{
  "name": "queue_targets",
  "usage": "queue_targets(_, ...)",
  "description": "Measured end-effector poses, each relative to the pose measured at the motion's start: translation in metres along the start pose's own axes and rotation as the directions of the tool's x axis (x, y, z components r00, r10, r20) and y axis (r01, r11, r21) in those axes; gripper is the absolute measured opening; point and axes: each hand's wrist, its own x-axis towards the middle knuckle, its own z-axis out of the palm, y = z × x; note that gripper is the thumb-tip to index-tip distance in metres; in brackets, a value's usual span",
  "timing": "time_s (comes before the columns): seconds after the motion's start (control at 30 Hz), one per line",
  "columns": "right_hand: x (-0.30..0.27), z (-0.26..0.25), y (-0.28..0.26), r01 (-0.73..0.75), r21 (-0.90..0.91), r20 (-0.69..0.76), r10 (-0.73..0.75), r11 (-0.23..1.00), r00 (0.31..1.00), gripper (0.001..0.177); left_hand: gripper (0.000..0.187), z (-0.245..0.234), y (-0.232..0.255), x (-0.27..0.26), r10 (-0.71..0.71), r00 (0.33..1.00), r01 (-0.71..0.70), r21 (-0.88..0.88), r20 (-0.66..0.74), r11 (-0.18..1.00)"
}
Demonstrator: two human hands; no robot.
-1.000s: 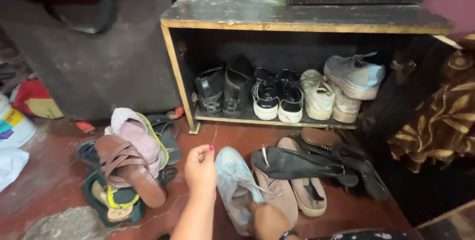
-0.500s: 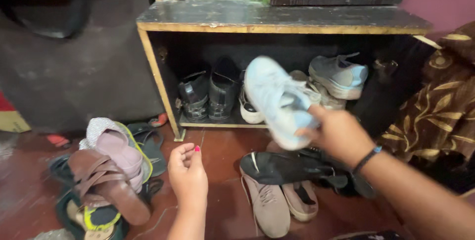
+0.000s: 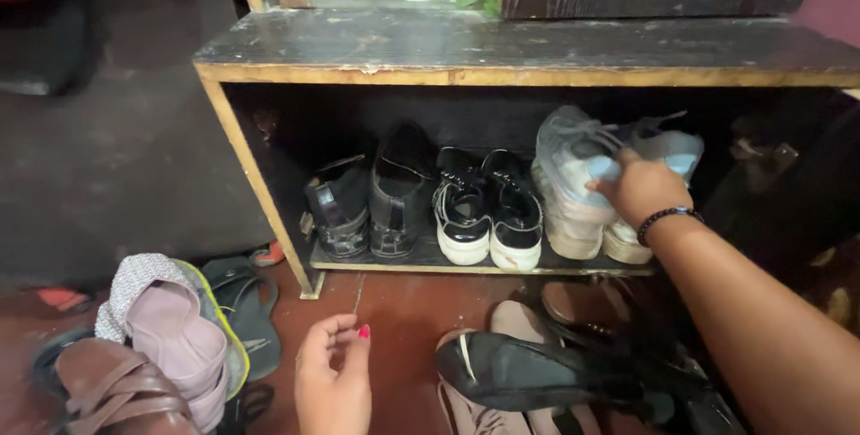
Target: The person organizes a collection of shoes on the floor and a low shelf. They pick up a pair of light blue sneakers, tie the laces, and place them on the shelf. Then they pick up a pair of beige sneakers, tie the laces, and place them on the shelf as well.
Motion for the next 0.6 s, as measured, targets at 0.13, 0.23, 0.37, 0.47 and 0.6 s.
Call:
queue_targets(0.13, 0.016, -0.002, -0.013, 0.027, -0.08, 0.012, -0.027, 0.996, 1.0, 0.061, 0.026, 0.011, -0.014, 0.003, -0.084, 0.993, 0.092, -0.098, 0.084, 0.991)
queue_targets(0.23, 0.018, -0.012, -0.024, 0.005, -0.139, 0.069, 0.005, 0.99, 0.998, 0.065, 0.025, 0.013, -0.018, 0.003, -0.072, 0.993, 0.08, -0.084, 0.098, 0.993)
queue_targets(0.37, 0.009, -0.019, -0.027, -0.007, -0.149, 0.098, 0.022, 0.989, 0.995, 0.073, 0.025, 0.013, -0.017, 0.0, -0.085, 0.991, 0.095, -0.093, 0.108, 0.991)
queue_targets(0.47, 0.008, -0.022, -0.029, 0.026, -0.195, 0.133, 0.001, 0.98, 0.991, 0.078, 0.024, 0.013, -0.012, -0.001, -0.076, 0.99, 0.089, -0.111, 0.12, 0.99)
queue_targets(0.6, 0.002, -0.03, -0.03, 0.073, -0.26, 0.172, -0.028, 0.963, 0.985, 0.084, 0.024, 0.013, -0.001, -0.007, -0.081, 0.987, 0.088, -0.049, 0.139, 0.995)
